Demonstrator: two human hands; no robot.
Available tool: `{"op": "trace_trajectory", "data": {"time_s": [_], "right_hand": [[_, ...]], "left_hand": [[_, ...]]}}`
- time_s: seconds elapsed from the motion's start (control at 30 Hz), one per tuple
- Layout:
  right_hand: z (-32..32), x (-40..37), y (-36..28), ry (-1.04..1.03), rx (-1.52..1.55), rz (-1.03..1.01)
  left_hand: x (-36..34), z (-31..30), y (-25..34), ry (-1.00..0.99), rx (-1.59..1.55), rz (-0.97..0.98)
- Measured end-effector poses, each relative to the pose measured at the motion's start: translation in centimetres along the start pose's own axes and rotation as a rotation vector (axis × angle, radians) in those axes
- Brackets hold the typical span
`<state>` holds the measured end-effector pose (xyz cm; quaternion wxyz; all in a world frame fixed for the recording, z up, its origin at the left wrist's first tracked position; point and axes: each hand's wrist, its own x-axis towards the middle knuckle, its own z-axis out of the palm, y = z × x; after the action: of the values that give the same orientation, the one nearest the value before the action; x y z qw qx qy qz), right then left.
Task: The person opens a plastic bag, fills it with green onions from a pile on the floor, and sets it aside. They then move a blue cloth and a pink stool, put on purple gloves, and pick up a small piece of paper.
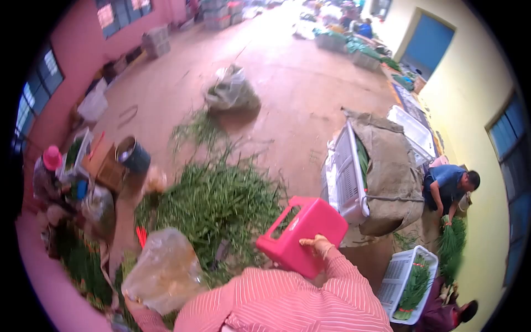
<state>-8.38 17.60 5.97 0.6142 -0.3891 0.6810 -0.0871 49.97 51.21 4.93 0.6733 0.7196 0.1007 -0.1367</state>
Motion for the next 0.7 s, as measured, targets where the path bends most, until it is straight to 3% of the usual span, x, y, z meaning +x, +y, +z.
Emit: {"op": "trace_trajectory", "data": {"time_s": [0.07,0.37,0.53,0.6,0.7], "right_hand": [[-1.1,2.5,2.0,0.017,-0.113,0.022],[-4.3,4.9,-1.1,-0.084,-0.114,0.069],[-4.9,7.3,-1.7,-0.179,-0.084,0.077],[-4.5,8.0,-2.4,-0.162,-0.11,0.144],[-4.0,8.7,-3.8,-0.12,-0.115,0.17]], "left_hand": [[-0.3,-0.7,-0.6,0.024,-0.023,-0.01],[-5.8,-2.8,-3.3,0.24,-0.118,-0.108],[-10.5,-1.2,-2.6,0.347,-0.229,-0.203],[-11.0,-0.9,-2.8,0.466,-0.273,-0.235],[-11.0,-0.7,-4.0,0.449,-0.236,-0.204]]}}
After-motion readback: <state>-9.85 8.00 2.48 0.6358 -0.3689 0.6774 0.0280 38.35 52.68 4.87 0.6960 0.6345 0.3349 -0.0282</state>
